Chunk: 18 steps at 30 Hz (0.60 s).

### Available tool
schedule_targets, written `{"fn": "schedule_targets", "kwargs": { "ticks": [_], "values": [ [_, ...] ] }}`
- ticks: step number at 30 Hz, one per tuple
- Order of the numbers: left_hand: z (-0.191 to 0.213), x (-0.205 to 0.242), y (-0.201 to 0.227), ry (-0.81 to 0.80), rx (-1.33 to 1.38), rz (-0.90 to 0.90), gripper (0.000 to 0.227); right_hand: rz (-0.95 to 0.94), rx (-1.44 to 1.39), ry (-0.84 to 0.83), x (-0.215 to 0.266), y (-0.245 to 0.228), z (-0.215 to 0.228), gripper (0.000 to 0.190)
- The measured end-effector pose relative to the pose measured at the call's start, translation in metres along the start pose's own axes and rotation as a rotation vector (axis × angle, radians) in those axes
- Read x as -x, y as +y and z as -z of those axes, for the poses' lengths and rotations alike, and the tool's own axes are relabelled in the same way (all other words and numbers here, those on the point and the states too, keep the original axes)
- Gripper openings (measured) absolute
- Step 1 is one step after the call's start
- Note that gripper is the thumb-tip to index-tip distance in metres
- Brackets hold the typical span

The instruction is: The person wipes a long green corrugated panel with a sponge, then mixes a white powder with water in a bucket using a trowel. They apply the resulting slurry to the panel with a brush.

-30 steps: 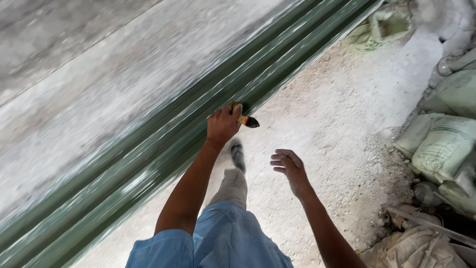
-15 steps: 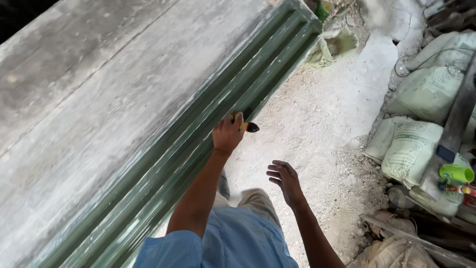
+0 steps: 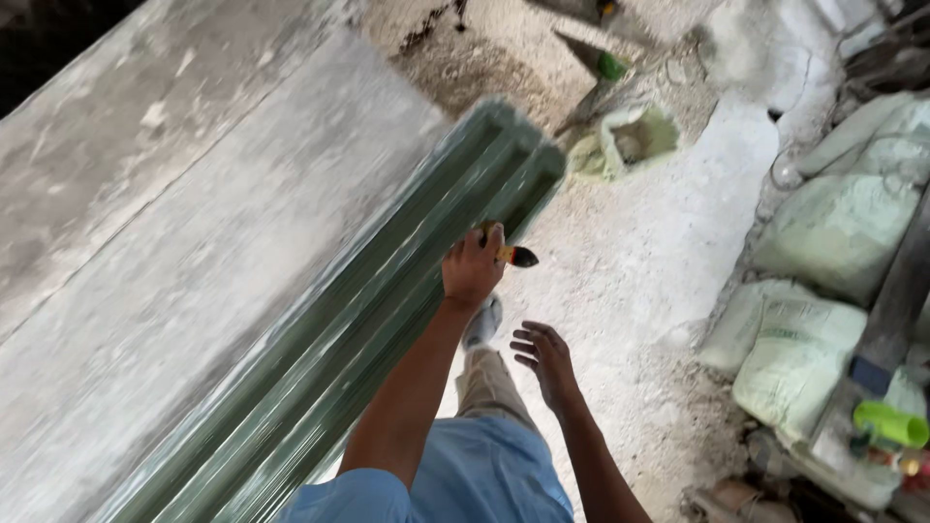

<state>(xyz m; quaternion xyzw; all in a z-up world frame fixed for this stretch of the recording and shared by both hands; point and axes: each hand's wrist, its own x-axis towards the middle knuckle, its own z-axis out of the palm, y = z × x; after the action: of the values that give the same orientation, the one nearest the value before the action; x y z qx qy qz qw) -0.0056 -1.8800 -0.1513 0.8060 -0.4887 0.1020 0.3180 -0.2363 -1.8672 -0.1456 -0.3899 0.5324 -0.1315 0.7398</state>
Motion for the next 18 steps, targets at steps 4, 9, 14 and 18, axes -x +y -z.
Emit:
{"fn": "schedule_targets", "kwargs": {
  "ticks": [4, 9, 14, 18],
  "values": [
    [-0.060, -0.067, 0.031, 0.033, 0.042, 0.022, 0.046, 0.049, 0.046, -0.041, -0.062, -0.070, 0.046, 0.038],
    [-0.110, -0.141, 0.057, 0.088, 0.213, 0.143, 0.030, 0.091, 0.136, -0.042, -0.116, -0.140, 0.089, 0.038],
    [-0.079, -0.171, 0.050, 0.052, 0.950, 0.265, 0.027, 0.055, 0.057, -0.035, -0.141, -0.164, 0.105, 0.037],
    [-0.055, -0.181, 0.056, -0.222, 0.600, 0.087, 0.039, -0.010, -0.008, -0.063, -0.153, -0.162, 0.107, 0.036]
  ]
}}
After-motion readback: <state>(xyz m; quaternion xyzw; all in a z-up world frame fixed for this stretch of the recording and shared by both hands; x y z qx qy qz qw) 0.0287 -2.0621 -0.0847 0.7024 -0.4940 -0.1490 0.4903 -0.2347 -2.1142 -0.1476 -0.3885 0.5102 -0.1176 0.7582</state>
